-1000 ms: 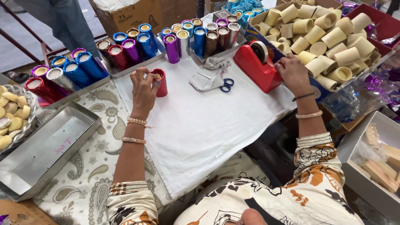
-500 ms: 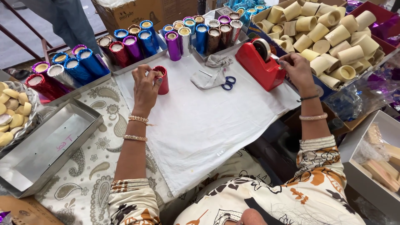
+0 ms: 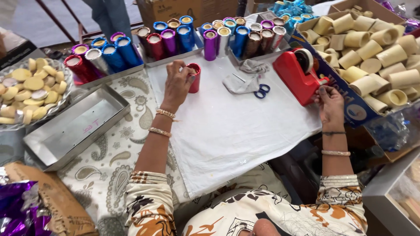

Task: Wrapping cardboard tubes with decorative foil and securing them with tape.

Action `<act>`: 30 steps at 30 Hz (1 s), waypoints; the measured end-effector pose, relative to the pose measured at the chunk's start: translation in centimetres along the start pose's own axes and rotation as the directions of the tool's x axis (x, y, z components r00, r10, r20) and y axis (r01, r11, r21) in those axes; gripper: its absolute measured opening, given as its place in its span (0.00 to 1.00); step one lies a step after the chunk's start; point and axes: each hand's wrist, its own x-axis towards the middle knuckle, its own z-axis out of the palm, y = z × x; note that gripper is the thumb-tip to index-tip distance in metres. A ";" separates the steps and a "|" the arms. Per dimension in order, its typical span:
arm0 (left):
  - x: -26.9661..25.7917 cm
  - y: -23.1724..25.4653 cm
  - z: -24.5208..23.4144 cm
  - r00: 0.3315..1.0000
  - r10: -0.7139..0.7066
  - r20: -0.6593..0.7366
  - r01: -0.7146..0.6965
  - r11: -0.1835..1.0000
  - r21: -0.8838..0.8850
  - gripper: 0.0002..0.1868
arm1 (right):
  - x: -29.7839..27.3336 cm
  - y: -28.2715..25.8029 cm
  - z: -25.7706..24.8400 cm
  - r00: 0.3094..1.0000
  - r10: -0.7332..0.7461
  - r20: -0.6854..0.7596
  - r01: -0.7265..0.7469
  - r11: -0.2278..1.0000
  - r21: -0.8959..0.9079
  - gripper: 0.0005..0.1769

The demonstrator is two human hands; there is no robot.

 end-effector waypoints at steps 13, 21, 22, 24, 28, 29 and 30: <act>0.0 -0.2 0.5 1.000 0.002 -0.013 -0.002 1.000 0.002 0.07 | -7.5 -5.3 21.5 0.925 -0.065 0.375 0.203 0.918 -0.342 0.09; 0.0 -0.1 0.3 1.000 0.003 -0.007 -0.003 1.000 0.019 0.08 | -1.8 -0.4 39.0 0.641 0.134 0.755 0.091 0.964 -0.248 0.09; 0.1 -0.1 0.3 1.000 0.004 -0.011 -0.003 1.000 0.021 0.08 | -1.3 0.3 39.8 0.639 0.132 0.758 0.094 0.964 -0.248 0.09; -0.1 0.0 0.2 1.000 0.021 -0.010 -0.021 0.999 0.034 0.08 | -0.5 1.8 41.3 0.666 0.201 0.718 0.148 0.908 -0.392 0.08; 0.1 -0.1 0.2 1.000 0.024 -0.011 -0.024 0.999 0.039 0.09 | 0.7 3.6 41.8 0.674 0.237 0.700 0.137 0.891 -0.434 0.07; 0.1 -0.1 0.3 1.000 0.019 -0.005 -0.019 0.999 0.041 0.09 | 0.9 3.7 41.7 0.676 0.257 0.691 0.115 0.889 -0.443 0.07; 0.1 -0.1 0.4 1.000 0.015 0.001 -0.015 0.999 0.043 0.09 | 1.1 3.8 41.7 0.677 0.277 0.682 0.092 0.887 -0.452 0.06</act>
